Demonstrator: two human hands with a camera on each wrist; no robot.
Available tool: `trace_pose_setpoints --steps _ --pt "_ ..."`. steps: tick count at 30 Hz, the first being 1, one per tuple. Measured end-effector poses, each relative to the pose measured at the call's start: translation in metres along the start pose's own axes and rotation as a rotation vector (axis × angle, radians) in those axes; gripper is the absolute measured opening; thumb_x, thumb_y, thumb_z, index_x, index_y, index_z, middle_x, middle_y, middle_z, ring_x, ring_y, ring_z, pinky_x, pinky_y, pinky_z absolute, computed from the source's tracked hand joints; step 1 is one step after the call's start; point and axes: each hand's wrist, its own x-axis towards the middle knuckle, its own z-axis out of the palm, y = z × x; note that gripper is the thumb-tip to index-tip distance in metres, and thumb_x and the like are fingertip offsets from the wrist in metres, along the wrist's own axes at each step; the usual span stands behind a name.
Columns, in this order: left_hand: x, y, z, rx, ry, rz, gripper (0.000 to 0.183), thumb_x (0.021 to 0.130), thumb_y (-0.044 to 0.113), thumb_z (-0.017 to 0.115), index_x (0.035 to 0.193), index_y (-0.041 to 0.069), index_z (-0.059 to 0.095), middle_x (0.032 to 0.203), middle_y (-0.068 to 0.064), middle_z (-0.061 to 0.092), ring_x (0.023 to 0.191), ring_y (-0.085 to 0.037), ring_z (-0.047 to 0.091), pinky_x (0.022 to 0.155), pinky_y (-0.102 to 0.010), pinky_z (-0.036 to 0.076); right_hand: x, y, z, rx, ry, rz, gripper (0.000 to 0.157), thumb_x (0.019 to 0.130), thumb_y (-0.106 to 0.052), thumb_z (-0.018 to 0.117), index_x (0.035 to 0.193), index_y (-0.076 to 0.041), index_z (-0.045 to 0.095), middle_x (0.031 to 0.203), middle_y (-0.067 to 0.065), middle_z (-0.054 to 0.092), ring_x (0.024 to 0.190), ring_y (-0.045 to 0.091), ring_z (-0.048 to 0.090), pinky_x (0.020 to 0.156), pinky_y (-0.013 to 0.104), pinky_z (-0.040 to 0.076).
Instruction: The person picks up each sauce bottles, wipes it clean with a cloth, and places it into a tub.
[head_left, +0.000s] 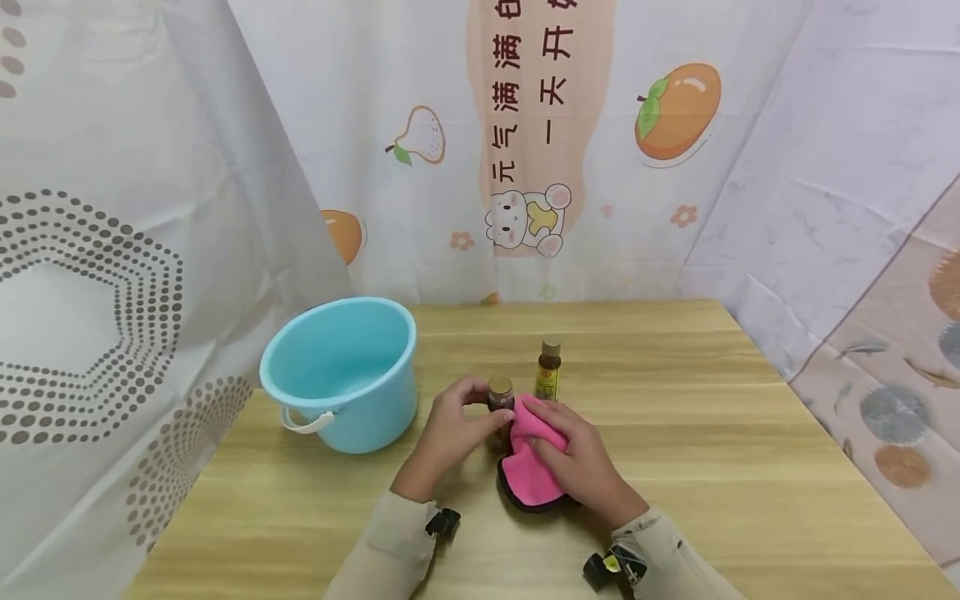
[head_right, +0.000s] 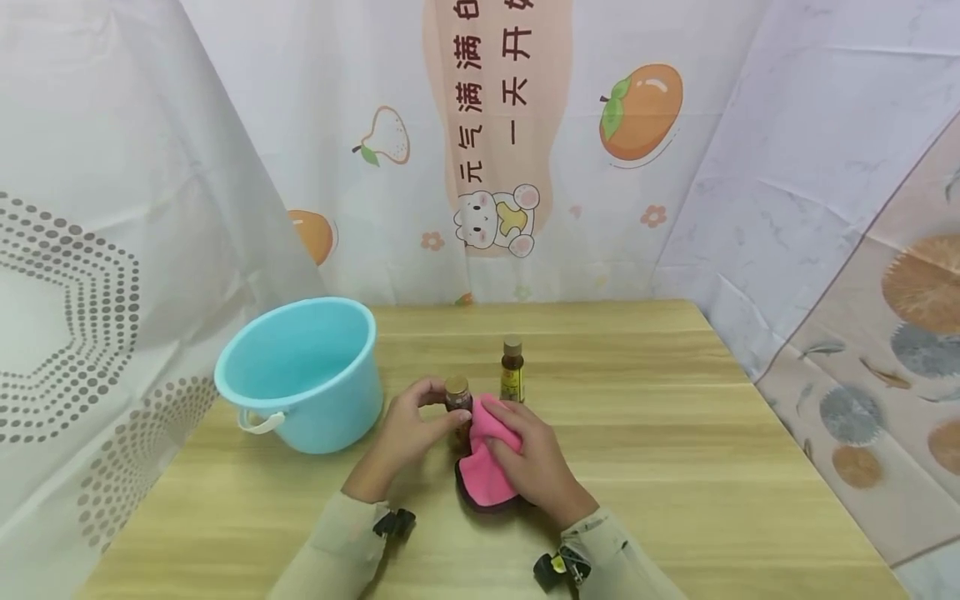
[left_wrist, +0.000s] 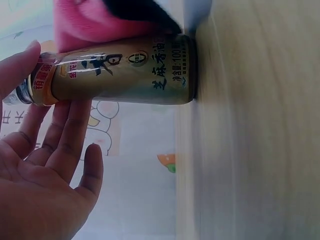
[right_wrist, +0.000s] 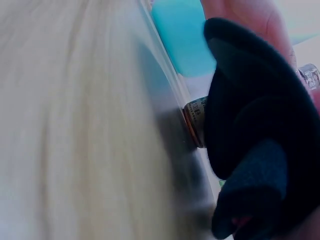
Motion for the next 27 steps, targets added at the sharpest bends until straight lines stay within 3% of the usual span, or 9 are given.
trace_pose_setpoints --steps 5,12,21,27 --pt "0.003 0.003 -0.002 0.004 0.007 0.005 0.043 0.082 0.045 0.088 0.115 0.024 0.069 0.116 0.004 0.071 0.120 -0.025 0.065 0.107 -0.060 0.049 0.004 -0.003 -0.002 0.093 0.026 -0.049 0.052 0.098 -0.009 0.071 0.147 -0.022 0.059 0.153 0.000 0.055 0.137 0.022 0.056 0.102 0.016 0.050" --pt "0.000 0.003 -0.001 -0.001 -0.001 -0.005 0.045 0.082 0.046 0.088 0.115 0.023 0.069 0.116 0.003 0.071 0.120 -0.026 0.064 0.106 -0.060 0.049 0.001 -0.007 -0.001 0.104 0.064 -0.085 0.051 0.095 0.002 0.071 0.144 -0.007 0.061 0.152 0.014 0.054 0.139 0.033 0.053 0.107 0.013 0.045" --pt "-0.001 0.001 -0.001 0.001 0.009 -0.014 0.042 0.082 0.045 0.087 0.112 0.022 0.069 0.114 0.004 0.071 0.115 -0.022 0.065 0.107 -0.056 0.049 0.000 -0.010 -0.001 0.033 0.064 -0.115 0.047 0.098 -0.011 0.071 0.144 -0.020 0.063 0.151 0.005 0.055 0.136 0.026 0.056 0.106 0.018 0.048" --pt "0.001 0.001 -0.001 0.008 0.004 -0.016 0.042 0.082 0.046 0.087 0.111 0.022 0.070 0.114 0.004 0.071 0.114 -0.022 0.065 0.104 -0.053 0.052 -0.001 -0.005 -0.001 0.013 0.051 -0.092 0.046 0.100 -0.016 0.071 0.144 -0.019 0.063 0.150 0.007 0.057 0.134 0.027 0.058 0.105 0.020 0.050"
